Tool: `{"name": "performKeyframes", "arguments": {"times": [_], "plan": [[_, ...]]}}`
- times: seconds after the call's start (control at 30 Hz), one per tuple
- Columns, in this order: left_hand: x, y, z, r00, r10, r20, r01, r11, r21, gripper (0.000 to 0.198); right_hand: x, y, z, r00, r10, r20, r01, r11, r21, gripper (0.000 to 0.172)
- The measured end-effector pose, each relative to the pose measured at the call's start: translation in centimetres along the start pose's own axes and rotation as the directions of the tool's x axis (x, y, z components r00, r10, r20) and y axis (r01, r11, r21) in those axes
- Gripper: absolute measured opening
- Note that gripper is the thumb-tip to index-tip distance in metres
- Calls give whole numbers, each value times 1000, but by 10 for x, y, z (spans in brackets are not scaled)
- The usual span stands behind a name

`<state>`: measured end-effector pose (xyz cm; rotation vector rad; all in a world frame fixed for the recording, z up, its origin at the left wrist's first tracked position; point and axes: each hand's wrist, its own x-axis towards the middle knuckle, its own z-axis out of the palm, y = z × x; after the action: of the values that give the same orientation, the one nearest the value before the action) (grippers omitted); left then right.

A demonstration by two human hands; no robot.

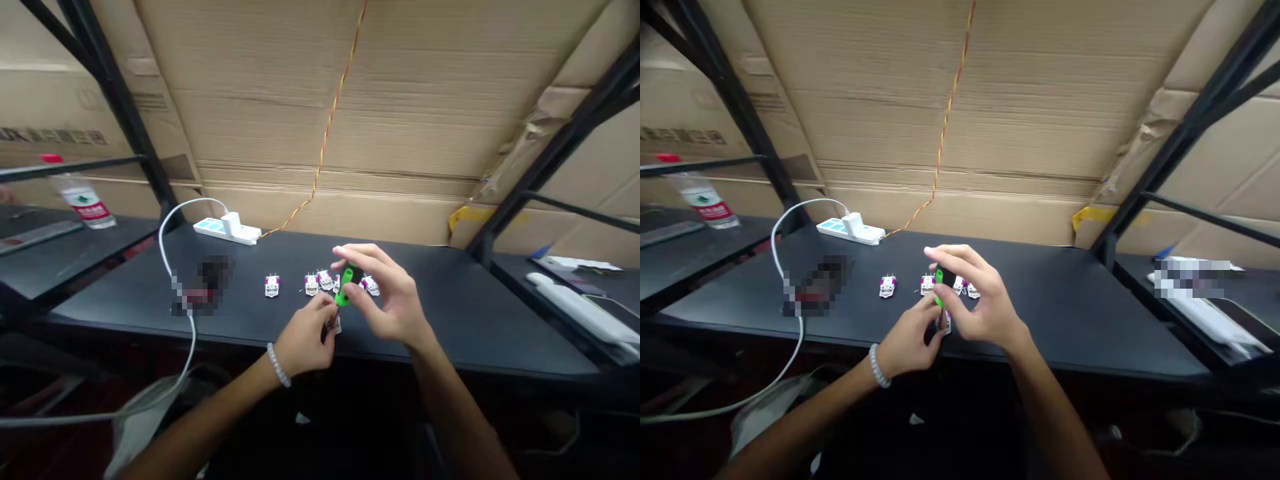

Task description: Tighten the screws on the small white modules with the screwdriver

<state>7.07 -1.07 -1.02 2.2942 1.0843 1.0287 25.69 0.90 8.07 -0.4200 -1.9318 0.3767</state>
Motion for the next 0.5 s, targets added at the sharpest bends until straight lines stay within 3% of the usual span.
{"name": "performKeyframes", "arguments": {"times": [0.1, 0.33, 0.5], "plan": [[0, 0, 0, 1000, 2, 10, -2, 1000, 2, 21, 0, 0, -1, 998, 16, 65, -22, 995, 93, 59], [-1, 1, 1, 1000, 6, -19, -6, 1000, 26, 21, 4, 0, 3, 997, -66, -35, 62, 994, -88, 48], [0, 1, 1, 1000, 16, -21, -16, 1000, 25, 19, -3, 2, 2, 999, 3, 53, -8, 996, 89, 57]]}}
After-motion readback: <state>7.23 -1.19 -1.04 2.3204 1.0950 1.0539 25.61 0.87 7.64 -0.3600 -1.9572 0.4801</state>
